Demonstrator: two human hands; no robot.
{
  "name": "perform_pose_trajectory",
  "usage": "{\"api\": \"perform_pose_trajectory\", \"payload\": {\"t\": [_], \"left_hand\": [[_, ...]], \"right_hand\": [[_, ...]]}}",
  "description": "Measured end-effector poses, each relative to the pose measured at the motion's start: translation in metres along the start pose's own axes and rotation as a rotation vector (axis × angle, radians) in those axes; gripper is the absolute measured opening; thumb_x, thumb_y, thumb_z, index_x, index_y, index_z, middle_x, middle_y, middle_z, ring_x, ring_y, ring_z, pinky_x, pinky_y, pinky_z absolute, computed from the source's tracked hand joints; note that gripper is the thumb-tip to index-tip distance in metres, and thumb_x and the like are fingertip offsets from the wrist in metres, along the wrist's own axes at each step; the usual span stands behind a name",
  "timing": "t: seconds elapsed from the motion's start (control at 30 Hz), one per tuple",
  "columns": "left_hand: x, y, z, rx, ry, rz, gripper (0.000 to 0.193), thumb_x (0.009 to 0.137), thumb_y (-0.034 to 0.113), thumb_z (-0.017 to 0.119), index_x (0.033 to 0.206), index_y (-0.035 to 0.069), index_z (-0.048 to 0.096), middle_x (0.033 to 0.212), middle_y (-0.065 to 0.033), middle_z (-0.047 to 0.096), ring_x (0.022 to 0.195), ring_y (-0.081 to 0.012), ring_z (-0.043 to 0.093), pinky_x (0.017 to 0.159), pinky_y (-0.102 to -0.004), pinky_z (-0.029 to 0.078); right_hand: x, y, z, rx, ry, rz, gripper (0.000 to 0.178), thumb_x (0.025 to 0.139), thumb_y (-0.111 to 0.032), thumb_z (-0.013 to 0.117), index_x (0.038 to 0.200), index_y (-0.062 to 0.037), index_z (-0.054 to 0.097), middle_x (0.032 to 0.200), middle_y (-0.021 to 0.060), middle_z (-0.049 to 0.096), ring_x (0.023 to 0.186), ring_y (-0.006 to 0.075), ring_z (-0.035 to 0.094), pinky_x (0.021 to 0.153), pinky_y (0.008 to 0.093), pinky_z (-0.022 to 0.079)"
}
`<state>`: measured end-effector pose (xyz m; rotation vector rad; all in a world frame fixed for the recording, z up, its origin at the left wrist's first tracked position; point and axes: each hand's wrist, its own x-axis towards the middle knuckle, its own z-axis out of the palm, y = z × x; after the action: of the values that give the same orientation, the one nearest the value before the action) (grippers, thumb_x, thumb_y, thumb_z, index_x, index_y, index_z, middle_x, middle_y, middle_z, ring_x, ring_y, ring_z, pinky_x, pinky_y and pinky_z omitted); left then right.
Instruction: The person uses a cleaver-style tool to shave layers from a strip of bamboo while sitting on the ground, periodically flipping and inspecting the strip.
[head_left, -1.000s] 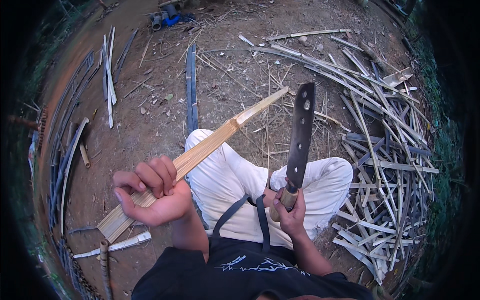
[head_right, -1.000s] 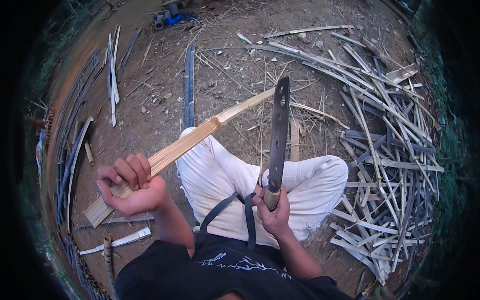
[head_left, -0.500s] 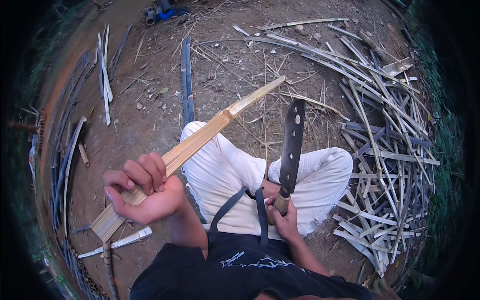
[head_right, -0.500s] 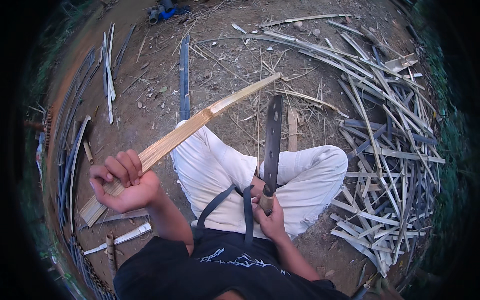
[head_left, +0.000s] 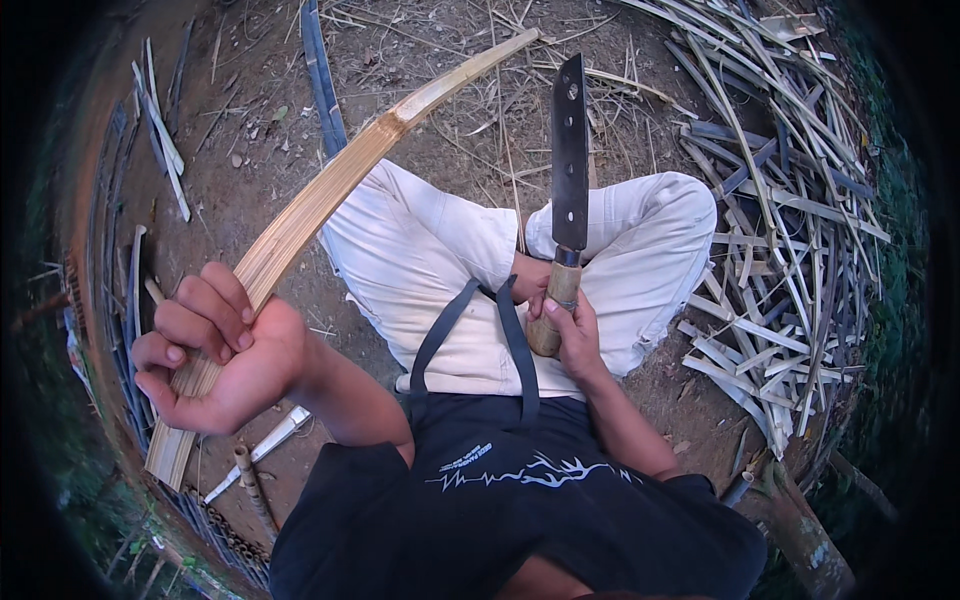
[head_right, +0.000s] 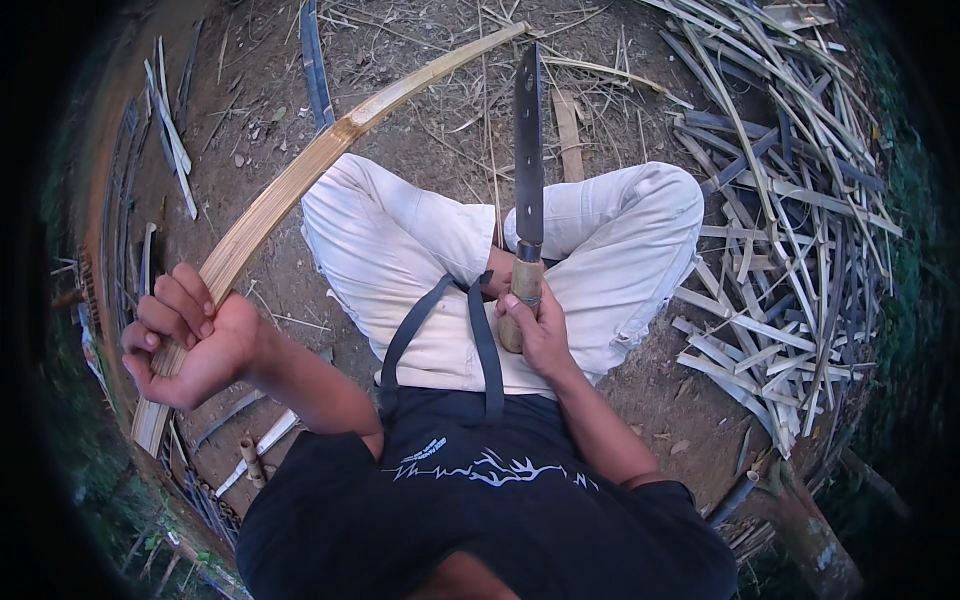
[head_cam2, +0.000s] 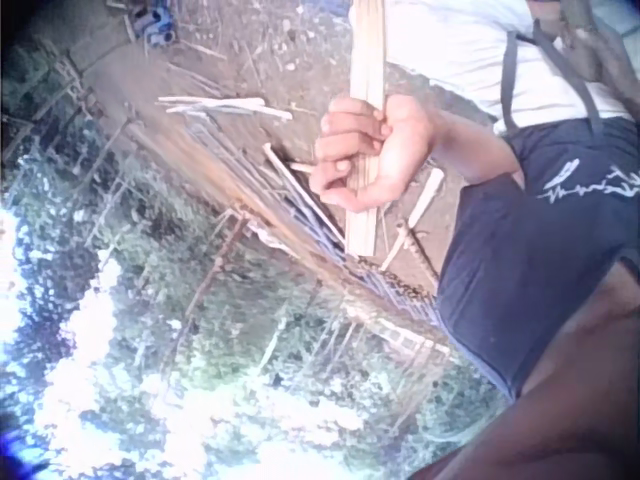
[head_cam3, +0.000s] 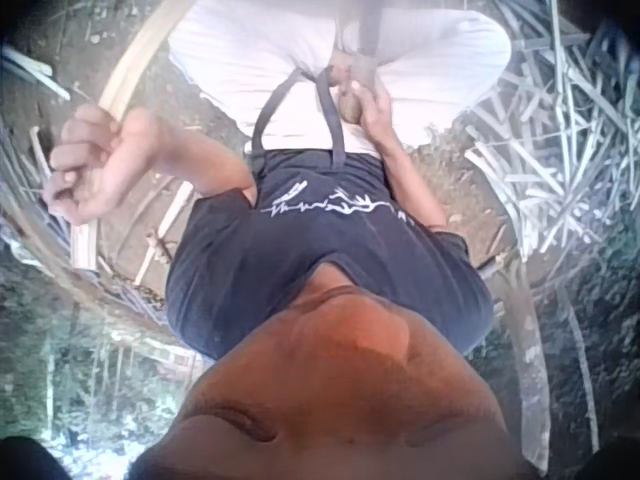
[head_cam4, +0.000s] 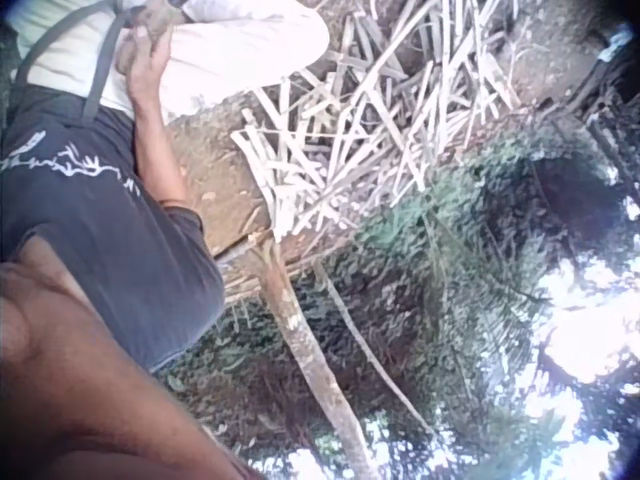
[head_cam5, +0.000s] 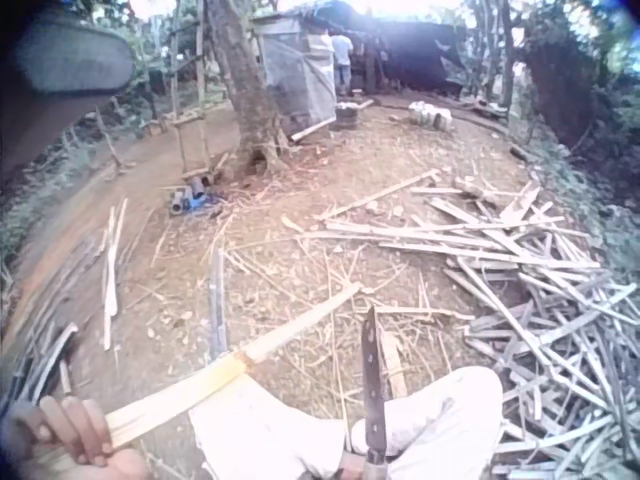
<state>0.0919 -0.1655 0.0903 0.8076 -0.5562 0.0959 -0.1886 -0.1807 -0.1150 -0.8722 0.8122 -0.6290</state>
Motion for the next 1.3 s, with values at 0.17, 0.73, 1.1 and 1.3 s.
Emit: {"api": "perform_pose_trajectory", "payload": {"t": [0.17, 0.73, 1.1, 1.3], "left_hand": [[0.003, -0.001, -0.003, -0.009, -0.006, 0.0, 0.033, 0.095, 0.038, 0.045, 0.07, 0.016, 0.04, 0.049, 0.0029, 0.023, 0.039, -0.009, 0.018, 0.04, -0.0241, 0.016], [0.003, -0.003, -0.002, -0.064, -0.029, -0.017, 0.031, 0.096, 0.037, 0.043, 0.075, 0.016, 0.039, 0.049, 0.0027, 0.024, 0.039, -0.0087, 0.018, 0.04, -0.0236, 0.017], [-0.004, 0.002, 0.0, -0.099, -0.092, -0.019, 0.033, 0.101, 0.038, 0.04, 0.077, 0.015, 0.036, 0.049, 0.0021, 0.027, 0.037, -0.0088, 0.02, 0.039, -0.0248, 0.019], [-0.013, 0.006, 0.007, -0.162, -0.23, -0.012, 0.036, 0.103, 0.042, 0.038, 0.078, 0.016, 0.034, 0.049, 0.0015, 0.03, 0.036, -0.0086, 0.022, 0.039, -0.025, 0.021]], "right_hand": [[0.004, -0.005, 0.004, 0.056, -0.041, 0.069, 0.05, 0.098, -0.034, 0.04, 0.131, 0.0016, 0.048, 0.091, 0.0082, 0.058, 0.083, 0.015, 0.055, 0.08, 0.0303, 0.046], [-0.013, 0.003, 0.012, -0.198, -0.067, -0.096, 0.053, 0.087, -0.033, 0.047, 0.121, 0.0081, 0.051, 0.091, 0.0133, 0.062, 0.082, 0.0183, 0.058, 0.078, 0.0324, 0.047], [-0.011, -0.02, 0.022, -0.39, 0.022, -0.155, 0.063, 0.091, -0.023, 0.068, 0.142, 0.0036, 0.041, 0.087, 0.0129, 0.069, 0.08, 0.014, 0.064, 0.076, 0.0269, 0.05], [0.014, -0.043, 0.021, -0.58, -0.203, -0.507, 0.068, 0.086, -0.013, 0.069, 0.142, 0.0046, 0.035, 0.109, 0.0188, 0.065, 0.098, 0.0222, 0.067, 0.089, 0.0347, 0.052]]}}
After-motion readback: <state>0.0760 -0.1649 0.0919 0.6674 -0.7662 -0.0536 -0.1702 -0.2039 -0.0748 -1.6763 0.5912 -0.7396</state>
